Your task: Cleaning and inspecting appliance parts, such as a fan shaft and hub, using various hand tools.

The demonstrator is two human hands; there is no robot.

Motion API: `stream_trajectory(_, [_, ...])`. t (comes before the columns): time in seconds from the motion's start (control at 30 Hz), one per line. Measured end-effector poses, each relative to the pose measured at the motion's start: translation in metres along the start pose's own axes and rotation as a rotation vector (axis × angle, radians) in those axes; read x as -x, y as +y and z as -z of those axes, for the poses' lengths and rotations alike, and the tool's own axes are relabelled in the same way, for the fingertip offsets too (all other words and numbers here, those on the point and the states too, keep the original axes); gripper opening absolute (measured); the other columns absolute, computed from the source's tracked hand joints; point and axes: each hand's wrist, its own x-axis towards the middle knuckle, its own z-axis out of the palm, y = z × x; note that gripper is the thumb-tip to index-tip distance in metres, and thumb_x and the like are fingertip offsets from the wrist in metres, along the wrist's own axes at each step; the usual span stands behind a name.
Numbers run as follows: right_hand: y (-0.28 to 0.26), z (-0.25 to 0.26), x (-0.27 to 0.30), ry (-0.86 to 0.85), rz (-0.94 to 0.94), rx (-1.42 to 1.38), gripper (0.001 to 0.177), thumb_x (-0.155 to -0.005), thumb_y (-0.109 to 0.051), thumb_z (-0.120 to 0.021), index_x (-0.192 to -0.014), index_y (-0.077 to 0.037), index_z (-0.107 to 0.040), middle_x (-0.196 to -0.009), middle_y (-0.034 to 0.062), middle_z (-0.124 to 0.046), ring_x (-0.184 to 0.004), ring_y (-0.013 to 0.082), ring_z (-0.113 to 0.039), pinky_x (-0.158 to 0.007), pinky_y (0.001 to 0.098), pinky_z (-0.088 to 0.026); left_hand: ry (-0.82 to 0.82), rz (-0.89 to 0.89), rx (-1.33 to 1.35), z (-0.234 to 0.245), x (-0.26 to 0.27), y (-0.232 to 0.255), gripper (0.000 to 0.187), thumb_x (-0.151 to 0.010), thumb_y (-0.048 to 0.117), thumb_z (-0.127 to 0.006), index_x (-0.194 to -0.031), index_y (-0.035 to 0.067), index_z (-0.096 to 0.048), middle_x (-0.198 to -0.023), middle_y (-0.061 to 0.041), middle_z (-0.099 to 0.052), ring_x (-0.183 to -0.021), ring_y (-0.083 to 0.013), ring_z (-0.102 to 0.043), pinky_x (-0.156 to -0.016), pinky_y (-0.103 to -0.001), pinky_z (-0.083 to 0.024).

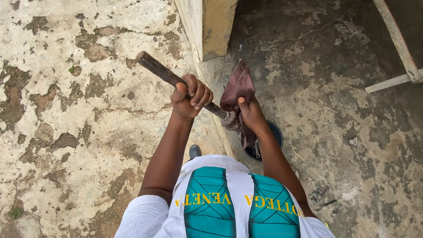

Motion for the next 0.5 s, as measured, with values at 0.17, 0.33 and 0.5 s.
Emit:
stream_trajectory(0.17, [-0.143,-0.019,0.007,-0.011,0.336,0.144,0.061,-0.107,-0.055,-0.050,-0.122,0.004,-0.061,-0.107,0.0186,-0.063,-0.098,0.0353,-0.059,-0.091,0.0436,-0.049,0.137,0.036,-0.069,0.000,-0.006,0.002,0.052,-0.102,0.057,-0.061,-0.079,0.014,-0.044,-0.056,0.002,-0.039,-0.045,-0.0119,-0.036,-0.053,-0.032,-0.032])
stream_trajectory(0.33, [-0.143,-0.041,0.010,0.134,0.640,0.270,0.032,-0.099,-0.029,-0.065,-0.110,0.001,-0.068,-0.117,0.0188,-0.064,-0.105,0.0371,-0.060,-0.092,0.0462,-0.046,0.308,0.016,-0.157,0.013,-0.003,0.008,0.050,-0.105,0.054,-0.058,-0.080,0.013,-0.044,-0.056,0.000,-0.038,-0.045,-0.0127,-0.033,-0.051,-0.031,-0.031])
stream_trajectory(0.5, [-0.121,-0.054,0.006,0.139,0.850,0.314,0.015,-0.076,-0.014,-0.077,-0.089,-0.005,-0.078,-0.122,0.0110,-0.070,-0.107,0.0354,-0.060,-0.092,0.0486,-0.045,0.462,0.013,-0.131,0.026,-0.004,0.018,0.046,-0.106,0.047,-0.060,-0.080,0.013,-0.044,-0.056,0.000,-0.038,-0.046,-0.0135,-0.032,-0.053,-0.031,-0.031])
